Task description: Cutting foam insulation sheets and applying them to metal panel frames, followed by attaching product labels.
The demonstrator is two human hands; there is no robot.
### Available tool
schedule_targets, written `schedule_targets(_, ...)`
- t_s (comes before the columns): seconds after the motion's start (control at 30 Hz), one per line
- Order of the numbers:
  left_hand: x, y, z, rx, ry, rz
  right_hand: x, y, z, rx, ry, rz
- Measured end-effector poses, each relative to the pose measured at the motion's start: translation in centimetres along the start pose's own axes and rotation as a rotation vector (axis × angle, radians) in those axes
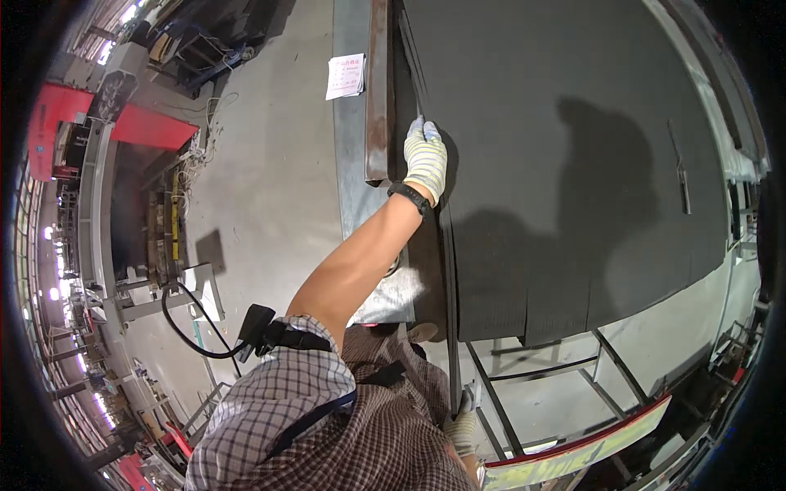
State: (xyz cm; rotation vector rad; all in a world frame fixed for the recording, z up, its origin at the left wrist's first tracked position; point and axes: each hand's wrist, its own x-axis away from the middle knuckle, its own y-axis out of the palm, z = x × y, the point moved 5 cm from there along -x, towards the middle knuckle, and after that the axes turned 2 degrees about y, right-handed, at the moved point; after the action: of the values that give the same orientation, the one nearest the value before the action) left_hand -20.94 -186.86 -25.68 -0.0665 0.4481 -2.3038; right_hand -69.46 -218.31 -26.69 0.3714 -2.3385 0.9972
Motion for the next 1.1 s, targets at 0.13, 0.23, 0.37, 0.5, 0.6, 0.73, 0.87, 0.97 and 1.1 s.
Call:
schedule_targets(0.13, -2.2, 0.7, 1.5, 0.314, -0.070, -0.103, 0.2, 0.0, 0.6, 0.020, 0.060, -0.007)
schedule_targets(0.23, -5.2, 1.6, 2.3, 0.150, -0.106, -0.151, 0.2, 0.0, 0.4, 0.047, 0.019, 0.017)
schedule_targets(0.37, -4.0, 1.2, 3.3, 0.272, 0.050, -0.051, 0.4, 0.1, 0.1, -0.030, 0.103, -0.036)
schedule_targets(0.5, -4.3, 1.5, 4.1, 0.283, -0.098, -0.075, 0.2, -0.2, -0.3, -0.002, 0.112, -0.062)
schedule_targets(0.6, -4.6, 1.6, 3.8, 0.265, -0.073, -0.118, 0.1, 0.0, 0.2, -0.016, 0.160, -0.074)
schedule_targets(0.73, -5.4, 2.4, 3.5, 0.523, -0.272, -0.083, -0.1, 0.1, -0.2, -0.024, 0.192, -0.114)
schedule_targets(0.87, -4.8, 2.0, 3.4, 0.421, -0.133, -0.086, -0.1, 0.2, -0.1, -0.046, 0.145, -0.097)
schedule_targets(0.97, -4.4, 1.6, 4.3, 0.388, -0.159, -0.097, -0.3, 0.4, 0.1, -0.062, 0.215, -0.148)
schedule_targets(1.1, 2.1, -1.2, 5.1, 0.370, -0.157, -0.173, 0.5, 1.2, 2.3, -0.102, 0.163, -0.092)
